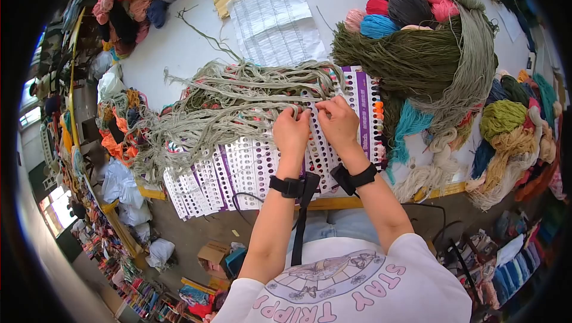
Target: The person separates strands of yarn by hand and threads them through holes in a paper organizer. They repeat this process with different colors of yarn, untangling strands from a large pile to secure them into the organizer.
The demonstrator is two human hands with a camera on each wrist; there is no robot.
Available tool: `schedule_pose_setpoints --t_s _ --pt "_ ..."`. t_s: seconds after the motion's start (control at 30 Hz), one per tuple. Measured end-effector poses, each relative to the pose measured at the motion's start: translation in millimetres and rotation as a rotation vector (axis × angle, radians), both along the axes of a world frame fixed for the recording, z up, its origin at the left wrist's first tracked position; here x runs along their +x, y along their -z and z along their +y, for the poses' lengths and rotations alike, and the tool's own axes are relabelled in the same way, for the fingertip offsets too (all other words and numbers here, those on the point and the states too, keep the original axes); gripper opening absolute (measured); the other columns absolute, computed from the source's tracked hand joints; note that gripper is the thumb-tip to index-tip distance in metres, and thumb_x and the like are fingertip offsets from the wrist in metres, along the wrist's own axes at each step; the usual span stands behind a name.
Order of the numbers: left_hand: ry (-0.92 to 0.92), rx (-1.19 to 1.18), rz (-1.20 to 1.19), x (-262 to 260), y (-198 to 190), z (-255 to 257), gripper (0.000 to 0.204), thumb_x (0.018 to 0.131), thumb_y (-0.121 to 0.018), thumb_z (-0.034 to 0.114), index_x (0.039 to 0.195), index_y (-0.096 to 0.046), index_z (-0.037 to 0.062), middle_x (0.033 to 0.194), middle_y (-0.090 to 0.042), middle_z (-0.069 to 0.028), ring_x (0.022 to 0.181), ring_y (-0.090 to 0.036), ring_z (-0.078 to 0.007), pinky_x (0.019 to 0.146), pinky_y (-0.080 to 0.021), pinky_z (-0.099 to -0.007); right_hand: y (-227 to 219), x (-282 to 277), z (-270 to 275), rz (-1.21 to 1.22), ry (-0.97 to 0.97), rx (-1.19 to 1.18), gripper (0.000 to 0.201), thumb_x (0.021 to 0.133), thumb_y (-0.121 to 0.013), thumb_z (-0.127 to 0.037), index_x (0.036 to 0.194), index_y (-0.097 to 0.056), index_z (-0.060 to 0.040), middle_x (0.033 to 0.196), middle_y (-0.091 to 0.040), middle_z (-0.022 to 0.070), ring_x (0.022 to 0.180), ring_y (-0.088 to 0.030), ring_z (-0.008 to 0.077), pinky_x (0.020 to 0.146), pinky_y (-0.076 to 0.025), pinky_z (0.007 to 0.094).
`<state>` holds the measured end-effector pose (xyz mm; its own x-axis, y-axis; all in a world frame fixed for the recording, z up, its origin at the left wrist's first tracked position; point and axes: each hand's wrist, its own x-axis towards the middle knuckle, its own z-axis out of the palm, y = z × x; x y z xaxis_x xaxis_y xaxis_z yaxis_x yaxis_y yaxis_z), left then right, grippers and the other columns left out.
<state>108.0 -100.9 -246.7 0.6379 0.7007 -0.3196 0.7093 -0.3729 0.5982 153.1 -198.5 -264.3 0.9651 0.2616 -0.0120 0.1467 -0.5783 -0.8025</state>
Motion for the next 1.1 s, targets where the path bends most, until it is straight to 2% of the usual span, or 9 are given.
schedule_pose_setpoints --t_s 0.13,0.3,0.5,0.6,0.77,0.87,0.93,1.0,1.1 --pt "0.078 0.083 0.045 2 12 6 0.02 0.072 -0.063 0.017 0.07 -0.057 -0.0013 0.06 -0.058 -0.0092 0.051 -0.053 -0.0184 0.051 -0.041 -0.0318 -15 2 -1 0.109 -0.108 -0.064 0.018 0.067 -0.06 -0.014 0.084 -0.062 -0.0092 0.078 -0.054 0.0049 0.067 -0.056 0.0232 0.059 -0.045 0.0343" --pt "-0.047 -0.476 -0.278 -8 34 13 0.009 0.078 -0.058 0.012 0.073 -0.055 0.0052 0.063 -0.055 -0.001 0.049 -0.046 -0.0094 0.044 -0.036 -0.0251 -24 -1 -2 0.168 -0.157 -0.123 0.033 0.064 -0.062 -0.019 0.095 -0.059 -0.0078 0.089 -0.053 0.0083 0.074 -0.056 0.0263 0.064 -0.046 0.0352" --pt "-0.482 -1.279 -0.489 -24 13 6 0.006 0.081 -0.055 0.011 0.086 -0.053 0.0114 0.072 -0.054 0.0033 0.052 -0.042 -0.0051 0.045 -0.032 -0.0189 -21 -5 -6 0.127 0.023 0.017 0.025 0.064 -0.057 -0.013 0.088 -0.063 -0.0081 0.075 -0.055 0.0058 0.063 -0.057 0.0228 0.057 -0.046 0.0333" --pt "-0.524 -1.281 -0.678 -38 -4 24 0.006 0.083 -0.053 0.013 0.089 -0.054 0.0113 0.08 -0.057 0.001 0.067 -0.051 -0.01 0.06 -0.042 -0.0262 -20 -4 -7 0.085 0.043 0.015 0.023 0.065 -0.057 -0.012 0.086 -0.064 -0.0083 0.072 -0.055 0.005 0.059 -0.056 0.0221 0.055 -0.045 0.0325" --pt "-0.247 -1.391 -0.813 -75 -70 89 0.014 0.084 -0.049 0.014 0.094 -0.054 0.006 0.095 -0.059 -0.0063 0.095 -0.052 -0.0226 0.095 -0.029 -0.0454 -18 -8 -2 0.123 0.002 -0.026 0.025 0.065 -0.058 -0.014 0.089 -0.064 -0.0099 0.073 -0.055 0.004 0.06 -0.056 0.0223 0.055 -0.046 0.033" --pt "-0.325 -1.34 -1.023 -108 -132 157 0.004 0.078 -0.048 0.004 0.077 -0.045 0.0059 0.066 -0.047 -0.0008 0.069 -0.053 -0.0149 0.089 -0.036 -0.0431 -16 -11 1 0.151 -0.034 -0.086 0.027 0.066 -0.058 -0.018 0.091 -0.063 -0.0109 0.078 -0.055 0.0049 0.065 -0.057 0.023 0.058 -0.046 0.0339" --pt "-0.468 -1.408 -1.19 -151 -160 225 0.008 0.079 -0.046 0.0 0.076 -0.04 0.006 0.063 -0.037 0.0013 0.053 -0.036 -0.0092 0.073 -0.039 -0.0298 -12 -16 4 0.139 -0.069 -0.124 0.029 0.066 -0.059 -0.022 0.093 -0.063 -0.0117 0.082 -0.055 0.0058 0.068 -0.057 0.0238 0.061 -0.047 0.0345" --pt "-0.555 -1.255 -1.071 -169 -204 257 0.011 0.082 -0.041 0.002 0.071 -0.038 0.0047 0.06 -0.033 0.0003 0.049 -0.028 -0.0088 0.054 -0.031 -0.0247 -9 -20 7 0.13 -0.082 -0.162 0.032 0.066 -0.059 -0.025 0.095 -0.063 -0.0124 0.085 -0.055 0.0064 0.072 -0.057 0.0244 0.064 -0.047 0.0351" --pt "-0.329 -0.801 -1.182 -248 -249 352 0.021 0.083 -0.039 0.001 0.064 -0.033 0.0072 0.057 -0.026 0.0007 0.045 -0.021 -0.0088 0.039 -0.019 -0.0214 -5 -28 14 0.144 -0.066 -0.219 0.035 0.065 -0.058 -0.028 0.097 -0.062 -0.0131 0.087 -0.055 0.0067 0.076 -0.057 0.0251 0.068 -0.047 0.0355"
